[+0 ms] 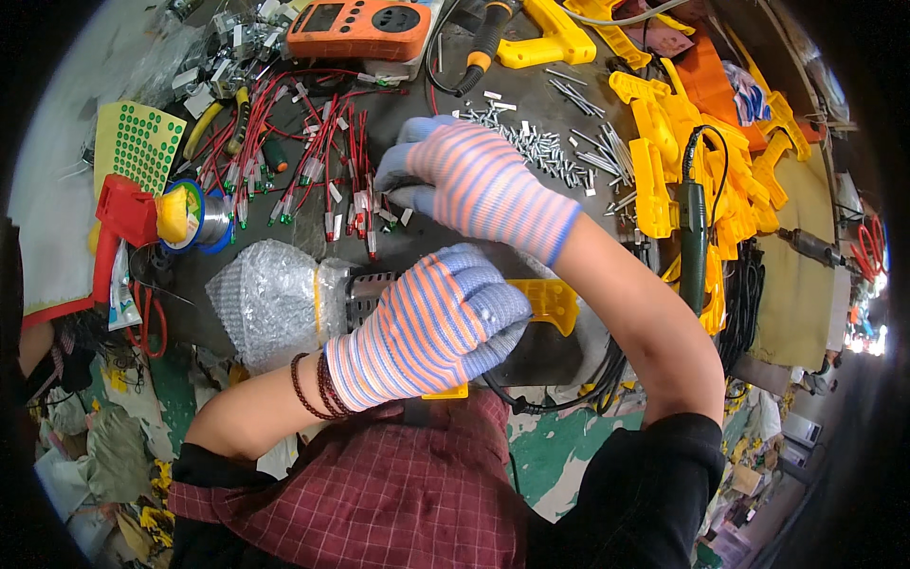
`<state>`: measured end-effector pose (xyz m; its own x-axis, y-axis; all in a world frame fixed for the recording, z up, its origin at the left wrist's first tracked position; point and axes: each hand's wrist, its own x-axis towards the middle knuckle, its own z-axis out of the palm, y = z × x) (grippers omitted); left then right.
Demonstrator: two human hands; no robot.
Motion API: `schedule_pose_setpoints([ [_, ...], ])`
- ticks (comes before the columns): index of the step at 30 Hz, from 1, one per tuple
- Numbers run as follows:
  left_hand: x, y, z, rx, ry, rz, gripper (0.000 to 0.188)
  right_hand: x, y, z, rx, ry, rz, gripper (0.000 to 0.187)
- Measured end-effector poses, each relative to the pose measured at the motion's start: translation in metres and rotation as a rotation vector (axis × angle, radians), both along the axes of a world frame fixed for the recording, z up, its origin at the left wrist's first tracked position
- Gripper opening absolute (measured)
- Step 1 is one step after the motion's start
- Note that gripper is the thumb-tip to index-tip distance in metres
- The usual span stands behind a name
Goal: Soldering wires and electronic components into a yellow plastic device housing.
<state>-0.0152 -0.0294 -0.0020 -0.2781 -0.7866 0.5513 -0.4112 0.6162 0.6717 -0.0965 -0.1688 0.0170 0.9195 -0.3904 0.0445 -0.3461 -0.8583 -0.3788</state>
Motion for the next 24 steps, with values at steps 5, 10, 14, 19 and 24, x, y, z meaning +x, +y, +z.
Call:
schedule_pose_setpoints([
  [5,0.000,0.001,-0.002,-0.014,-0.027,0.032,0.024,0.017,-0.008,-0.016,0.048,0.078,-0.052,0.020],
  [10,-0.002,-0.002,0.000,-0.018,0.014,0.022,0.024,0.009,-0.002,-0.019,-0.068,-0.075,-0.109,0.020],
  [14,0.005,-0.005,0.005,0.110,-0.008,-0.008,0.016,-0.031,0.009,0.007,0.311,-0.356,-0.402,0.020],
  [19,0.004,-0.005,0.009,0.264,0.066,-0.005,0.013,-0.107,0.071,0.043,0.804,-0.596,-0.826,0.016],
  [24,0.005,-0.007,0.017,0.347,0.007,-0.030,0.014,-0.135,0.108,0.035,0.985,-0.680,-0.926,0.011],
])
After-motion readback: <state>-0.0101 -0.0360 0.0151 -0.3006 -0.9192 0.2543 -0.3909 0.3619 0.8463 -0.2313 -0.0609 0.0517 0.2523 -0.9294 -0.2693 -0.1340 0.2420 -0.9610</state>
